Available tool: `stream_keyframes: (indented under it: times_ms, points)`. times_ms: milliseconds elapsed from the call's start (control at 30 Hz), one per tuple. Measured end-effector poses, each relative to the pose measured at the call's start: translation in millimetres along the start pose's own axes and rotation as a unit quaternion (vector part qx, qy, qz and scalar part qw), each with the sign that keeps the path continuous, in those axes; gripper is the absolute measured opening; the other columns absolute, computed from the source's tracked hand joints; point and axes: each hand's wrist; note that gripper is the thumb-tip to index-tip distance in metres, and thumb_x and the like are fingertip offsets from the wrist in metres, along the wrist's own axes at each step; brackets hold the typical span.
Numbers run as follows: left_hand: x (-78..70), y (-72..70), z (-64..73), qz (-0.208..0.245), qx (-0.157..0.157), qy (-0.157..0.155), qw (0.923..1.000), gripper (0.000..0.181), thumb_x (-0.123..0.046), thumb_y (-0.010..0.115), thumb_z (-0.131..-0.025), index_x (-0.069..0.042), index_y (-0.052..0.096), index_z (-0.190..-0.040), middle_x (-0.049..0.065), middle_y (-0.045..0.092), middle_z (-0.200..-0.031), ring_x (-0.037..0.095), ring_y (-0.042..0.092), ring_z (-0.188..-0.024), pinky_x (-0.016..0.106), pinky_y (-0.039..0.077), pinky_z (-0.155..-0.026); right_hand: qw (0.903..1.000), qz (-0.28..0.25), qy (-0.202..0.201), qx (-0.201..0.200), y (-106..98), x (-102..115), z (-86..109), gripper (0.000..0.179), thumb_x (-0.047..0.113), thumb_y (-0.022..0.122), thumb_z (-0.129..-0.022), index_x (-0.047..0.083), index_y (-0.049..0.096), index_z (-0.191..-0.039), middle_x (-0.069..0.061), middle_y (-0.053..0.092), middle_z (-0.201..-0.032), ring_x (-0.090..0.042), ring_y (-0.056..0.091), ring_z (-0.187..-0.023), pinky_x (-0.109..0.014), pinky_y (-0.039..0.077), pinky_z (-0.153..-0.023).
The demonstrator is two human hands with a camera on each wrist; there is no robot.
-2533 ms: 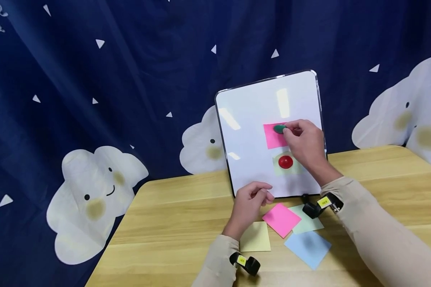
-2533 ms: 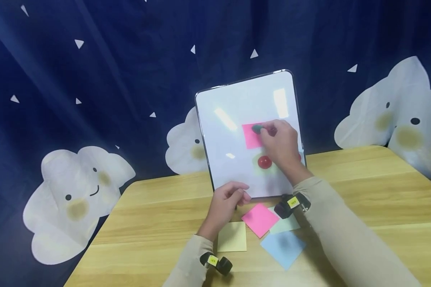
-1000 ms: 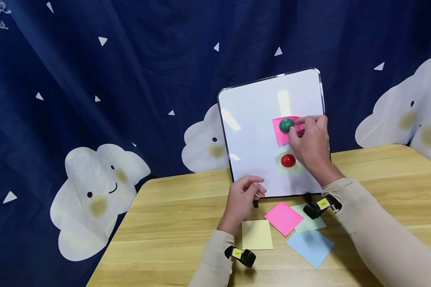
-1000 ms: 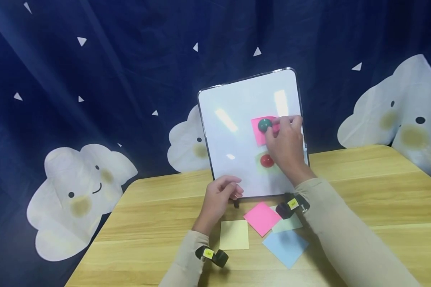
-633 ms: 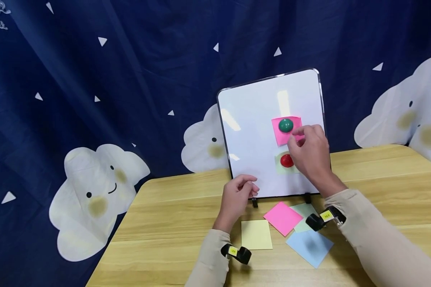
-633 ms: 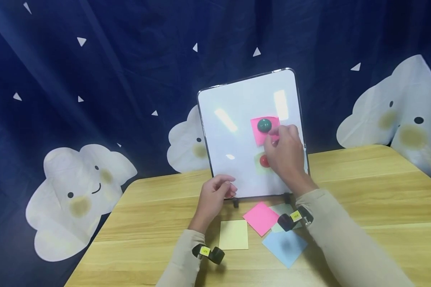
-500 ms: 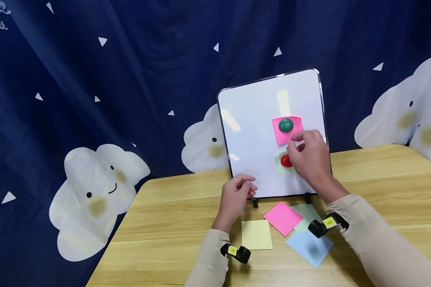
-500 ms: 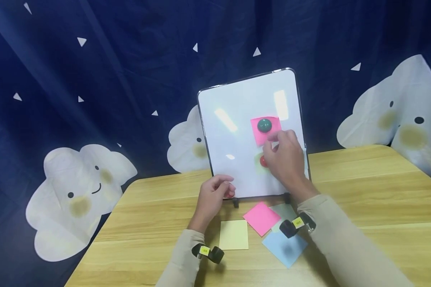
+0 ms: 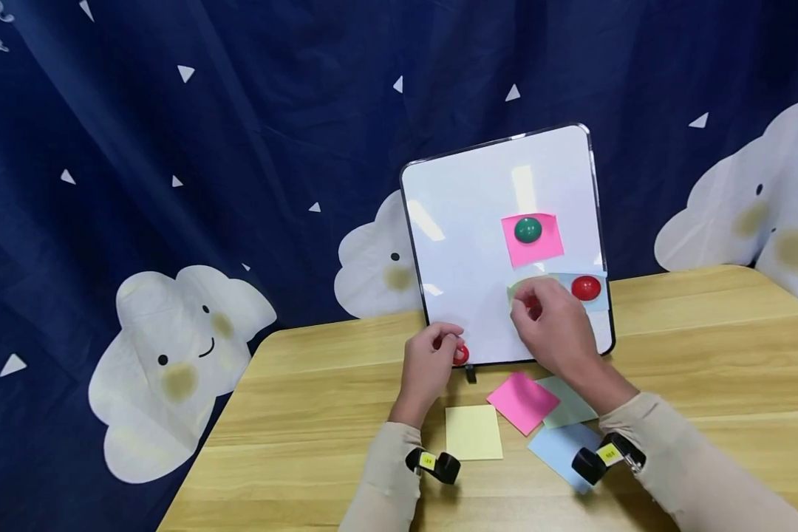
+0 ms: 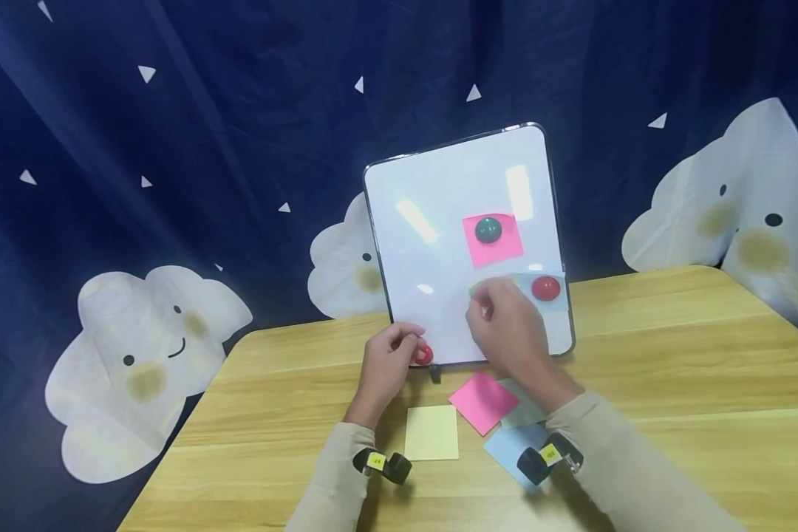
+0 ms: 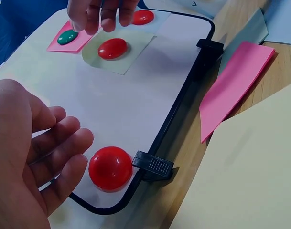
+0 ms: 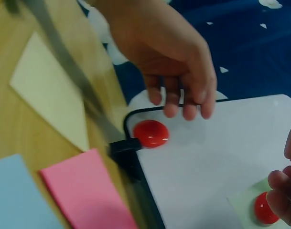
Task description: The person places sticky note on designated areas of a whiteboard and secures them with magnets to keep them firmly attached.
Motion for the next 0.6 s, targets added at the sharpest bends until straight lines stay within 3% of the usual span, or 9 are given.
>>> stream_keyframes:
  times_ms: [400,600]
  points:
    - [1.9,-1.5,1.4,0.016,0.006,-0.009,0.9998,0.019,-0.007,0.055,-0.098,-0.004,0.074,-0.099,0.006,0.070,-0.083,0.018,0.066,-0.073,0.027,0.056,-0.067,0.9968,0.019,-0.039,0.067,20,-1,25.0,0.006,0.007,0.068,-0.086,0.007,0.069,-0.092,0.003,0.061,-0.070,-0.012,0.053,-0.061,-0.031,0.048,-0.056]
    - [2.4,-2.6,1.4,0.011,0.014,-0.018,0.9997,0.020,-0.008,0.053,-0.098,-0.005,0.073,-0.100,0.008,0.071,-0.083,0.017,0.066,-0.074,0.028,0.056,-0.068,0.9941,0.025,-0.027,0.103,23,-1,29.8,0.004,0.009,0.066,-0.087,0.008,0.068,-0.091,0.007,0.056,-0.066,-0.011,0.049,-0.058,-0.030,0.044,-0.054]
Point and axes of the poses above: each hand's wrist, its own z-axis away from the middle knuckle, its own y-axis out of the palm, x = y × z
